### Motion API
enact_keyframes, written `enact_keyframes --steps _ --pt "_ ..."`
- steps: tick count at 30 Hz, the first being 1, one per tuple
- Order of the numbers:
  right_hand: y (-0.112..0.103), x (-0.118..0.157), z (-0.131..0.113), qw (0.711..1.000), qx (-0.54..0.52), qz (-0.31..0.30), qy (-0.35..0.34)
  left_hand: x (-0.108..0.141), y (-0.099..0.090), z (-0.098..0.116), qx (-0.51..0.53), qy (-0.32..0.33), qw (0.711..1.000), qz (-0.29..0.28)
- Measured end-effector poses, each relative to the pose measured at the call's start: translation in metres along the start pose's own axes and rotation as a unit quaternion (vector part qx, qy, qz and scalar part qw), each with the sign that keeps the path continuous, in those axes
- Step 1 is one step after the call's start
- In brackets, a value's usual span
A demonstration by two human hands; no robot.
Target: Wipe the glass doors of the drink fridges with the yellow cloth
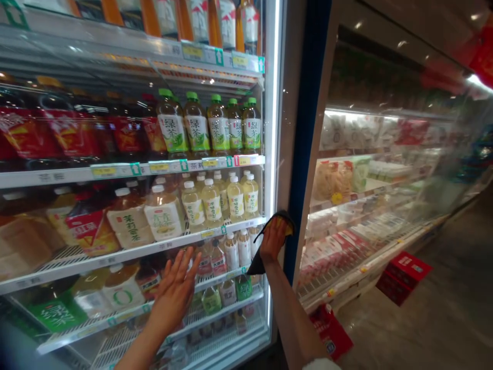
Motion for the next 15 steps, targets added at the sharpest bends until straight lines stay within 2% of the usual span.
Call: enact_keyframes --steps 2,4,6,9,11,13,15 --pt "0.0 -0.023 -0.002 1.0 -0.005 -0.009 -0.011 -0.005 0.002 0.006 -0.009 -0.003 1.0 0.0" --pt "-0.001 -0.023 0.005 1.0 -0.004 -0.018 -0.008 -0.008 0.003 0.012 -0.009 -0.003 1.0 -0.002" --pt "-0.004 0.003 0.017 1.0 -0.003 -0.025 0.003 -0.007 0.005 0.018 -0.004 0.0 1.0 -0.011" --pt "-0.011 0.059 0.037 0.999 -0.004 -0.037 0.019 0.0 0.007 0.022 -0.003 0.004 0.999 -0.034" --pt "-0.013 0.078 0.044 0.999 -0.007 -0.047 0.023 0.005 0.006 0.022 -0.004 0.008 0.999 -0.04" --pt "-0.012 0.072 0.042 0.998 -0.013 -0.046 0.028 0.008 0.006 0.02 -0.004 0.011 0.999 -0.047" --pt "-0.007 0.048 0.032 0.999 -0.021 -0.032 0.034 0.009 0.005 0.018 -0.005 0.012 0.999 -0.053"
Point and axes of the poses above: each hand's wrist, its own x-axis away from the middle knuckle, its own y-axis out of the palm, z = x × y, the point moved 5 cm from there along -x, towards the middle knuckle, and after that the axes turned 9 degrees about -x, right-handed, at the moved point
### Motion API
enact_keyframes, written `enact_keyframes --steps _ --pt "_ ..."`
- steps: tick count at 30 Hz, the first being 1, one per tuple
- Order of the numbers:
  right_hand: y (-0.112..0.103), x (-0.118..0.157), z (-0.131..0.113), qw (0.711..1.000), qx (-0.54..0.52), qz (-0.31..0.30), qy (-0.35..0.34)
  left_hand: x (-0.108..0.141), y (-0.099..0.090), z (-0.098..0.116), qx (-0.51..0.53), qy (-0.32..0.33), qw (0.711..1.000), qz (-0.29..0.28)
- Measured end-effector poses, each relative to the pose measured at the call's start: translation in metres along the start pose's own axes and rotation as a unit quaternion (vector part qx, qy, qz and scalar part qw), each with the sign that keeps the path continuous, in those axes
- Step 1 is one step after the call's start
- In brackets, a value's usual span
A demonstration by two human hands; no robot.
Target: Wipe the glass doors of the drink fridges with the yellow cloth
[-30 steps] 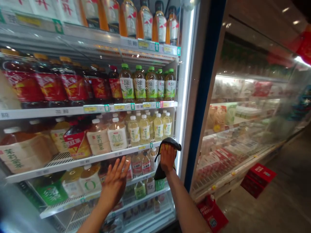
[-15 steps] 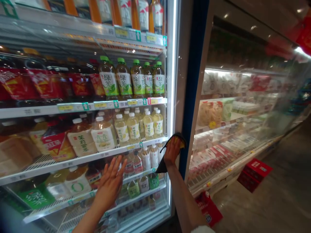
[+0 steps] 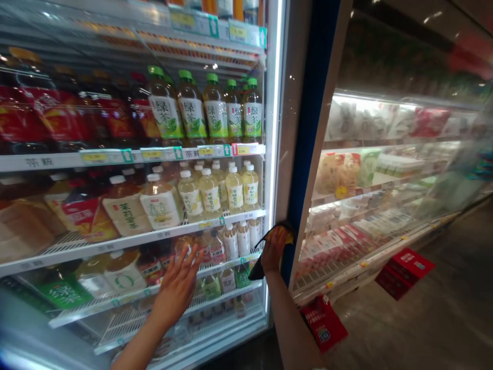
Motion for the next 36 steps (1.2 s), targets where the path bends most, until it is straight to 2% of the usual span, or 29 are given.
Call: enact_keyframes --steps 2,4,9,11,13,15,17,19,22,24,26,27,29,31,33,34,36 --pt "0.004 -0.021 -0.013 1.0 0.0 0.018 -0.001 0.001 0.0 0.001 -0.003 -0.001 1.0 -0.006" --pt "0.009 -0.023 -0.021 1.0 0.014 0.015 -0.021 0.003 0.001 0.003 -0.011 -0.002 1.0 -0.011" --pt "0.011 0.03 -0.004 0.989 0.05 -0.097 -0.104 0.024 0.005 0.0 -0.034 -0.023 0.999 -0.026" --pt "0.009 0.036 -0.005 0.989 0.046 -0.098 -0.101 0.034 0.005 -0.007 -0.041 -0.04 0.998 -0.029" --pt "0.011 0.029 -0.023 0.994 0.037 -0.06 -0.084 0.043 0.003 -0.015 -0.046 -0.061 0.997 -0.027" --pt "0.021 0.025 -0.055 0.995 0.032 -0.023 -0.087 0.049 0.0 -0.021 -0.045 -0.079 0.995 -0.026" --pt "0.034 0.035 -0.089 0.99 0.039 -0.016 -0.134 0.053 -0.002 -0.025 -0.043 -0.089 0.995 -0.031" --pt "0.041 0.057 -0.109 0.975 0.054 -0.034 -0.214 0.059 -0.004 -0.03 -0.047 -0.095 0.994 -0.043" --pt "0.035 0.091 -0.106 0.932 0.055 -0.092 -0.345 0.075 -0.006 -0.046 -0.061 -0.11 0.99 -0.062" --pt "0.031 0.098 -0.096 0.914 0.052 -0.125 -0.382 0.089 -0.008 -0.062 -0.072 -0.125 0.987 -0.068" --pt "0.034 0.092 -0.099 0.926 0.052 -0.116 -0.357 0.102 -0.013 -0.078 -0.086 -0.139 0.984 -0.07" --pt "0.04 0.088 -0.107 0.937 0.051 -0.101 -0.33 0.107 -0.015 -0.085 -0.096 -0.144 0.982 -0.071" --pt "0.054 0.09 -0.139 0.957 0.043 -0.066 -0.28 0.117 -0.019 -0.097 -0.113 -0.148 0.979 -0.077" --pt "0.07 0.108 -0.177 0.96 0.027 -0.055 -0.274 0.124 -0.022 -0.107 -0.124 -0.145 0.978 -0.085" --pt "0.078 0.134 -0.206 0.943 -0.01 -0.073 -0.323 0.132 -0.027 -0.117 -0.131 -0.143 0.976 -0.094" --pt "0.079 0.147 -0.213 0.928 -0.034 -0.093 -0.36 0.137 -0.03 -0.124 -0.135 -0.145 0.975 -0.098" --pt "0.078 0.165 -0.213 0.89 -0.064 -0.145 -0.427 0.15 -0.037 -0.14 -0.146 -0.161 0.971 -0.101"
Point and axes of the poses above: each hand's wrist, its own x-axis away from the middle knuckle, its own y-axis out of the palm, z = x × y, the point moved 5 cm from there along -x, towards the middle knuckle, and after that the axes turned 9 degrees about -x, right-handed, at the moved point
